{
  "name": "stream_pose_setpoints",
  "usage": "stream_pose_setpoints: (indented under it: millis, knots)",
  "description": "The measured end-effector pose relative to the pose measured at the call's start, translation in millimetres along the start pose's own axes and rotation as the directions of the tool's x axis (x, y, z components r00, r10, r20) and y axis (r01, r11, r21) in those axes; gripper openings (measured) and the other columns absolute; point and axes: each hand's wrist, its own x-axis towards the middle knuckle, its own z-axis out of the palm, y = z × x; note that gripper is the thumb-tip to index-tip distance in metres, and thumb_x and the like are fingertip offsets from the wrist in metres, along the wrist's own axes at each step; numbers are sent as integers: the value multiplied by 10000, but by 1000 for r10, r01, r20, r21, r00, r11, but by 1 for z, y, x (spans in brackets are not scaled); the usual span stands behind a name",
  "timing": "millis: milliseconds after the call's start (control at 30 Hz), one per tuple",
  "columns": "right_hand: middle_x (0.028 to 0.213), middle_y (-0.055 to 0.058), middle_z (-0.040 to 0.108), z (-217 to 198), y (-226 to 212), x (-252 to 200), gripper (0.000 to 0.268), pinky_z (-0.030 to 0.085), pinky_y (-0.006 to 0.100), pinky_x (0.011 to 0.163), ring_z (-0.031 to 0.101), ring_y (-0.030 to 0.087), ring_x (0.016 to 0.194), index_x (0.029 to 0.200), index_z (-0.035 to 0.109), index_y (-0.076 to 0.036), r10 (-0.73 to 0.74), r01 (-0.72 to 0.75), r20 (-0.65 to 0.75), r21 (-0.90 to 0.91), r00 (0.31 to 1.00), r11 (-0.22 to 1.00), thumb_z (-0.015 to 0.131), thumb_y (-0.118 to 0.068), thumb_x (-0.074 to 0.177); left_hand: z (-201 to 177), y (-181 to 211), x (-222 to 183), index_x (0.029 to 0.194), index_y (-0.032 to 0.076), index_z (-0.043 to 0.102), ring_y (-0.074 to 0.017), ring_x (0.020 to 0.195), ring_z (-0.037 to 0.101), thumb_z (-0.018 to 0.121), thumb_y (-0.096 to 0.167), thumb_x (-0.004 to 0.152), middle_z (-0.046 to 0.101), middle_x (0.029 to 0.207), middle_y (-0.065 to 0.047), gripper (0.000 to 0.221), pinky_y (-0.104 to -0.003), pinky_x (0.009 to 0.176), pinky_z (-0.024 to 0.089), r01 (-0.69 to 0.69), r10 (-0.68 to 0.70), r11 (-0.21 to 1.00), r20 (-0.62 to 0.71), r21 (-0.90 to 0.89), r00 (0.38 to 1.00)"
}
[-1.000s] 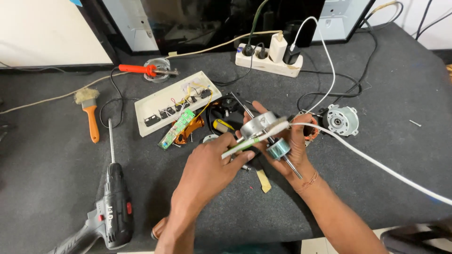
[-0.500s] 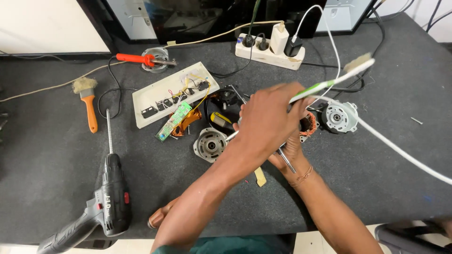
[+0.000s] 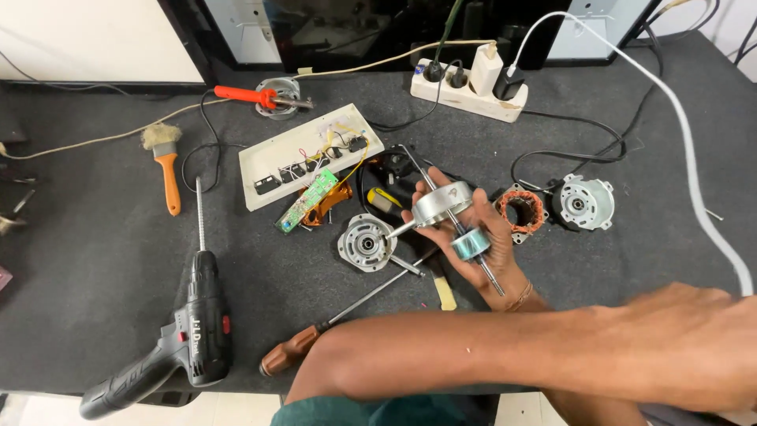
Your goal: Disassembling an electric motor by removing screws and separating the casing from the internal rotor and stator.
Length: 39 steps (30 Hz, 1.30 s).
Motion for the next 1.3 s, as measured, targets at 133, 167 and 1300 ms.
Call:
stream_pose_setpoints:
  millis: [133,167,1300]
  knots:
    - [1383,323,544,14,-2,0,742,283,637,1213,505,450,1325,1418,459,99,67,-51,-91,167,994,985,767,-334,900,6,-24,-12,910,100,597,-401,790,785,582,71,769,786,938,-137,145,-516,557,550,-125,133,944,-4,305,991]
    - [1412,333,521,18,-4,2,751,286,618,1215,460,474,1373,1418,459,102,112,-78,-132,236,985,969,742,-358,897,-1,-26,-22,931,145,525,-405,798,767,534,75,820,763,947,-138,132,-522,598,528,-138,140,929,20,344,990]
    - [1422,371,520,99,-50,84,641,372,626,1253,480,515,1397,1278,608,125,-42,-25,258,251,965,968,703,-420,955,-39,-40,-92,1446,375,547,-155,989,802,383,590,987,822,1293,30,533,-276,882,561,-14,8,977,-29,-214,1000]
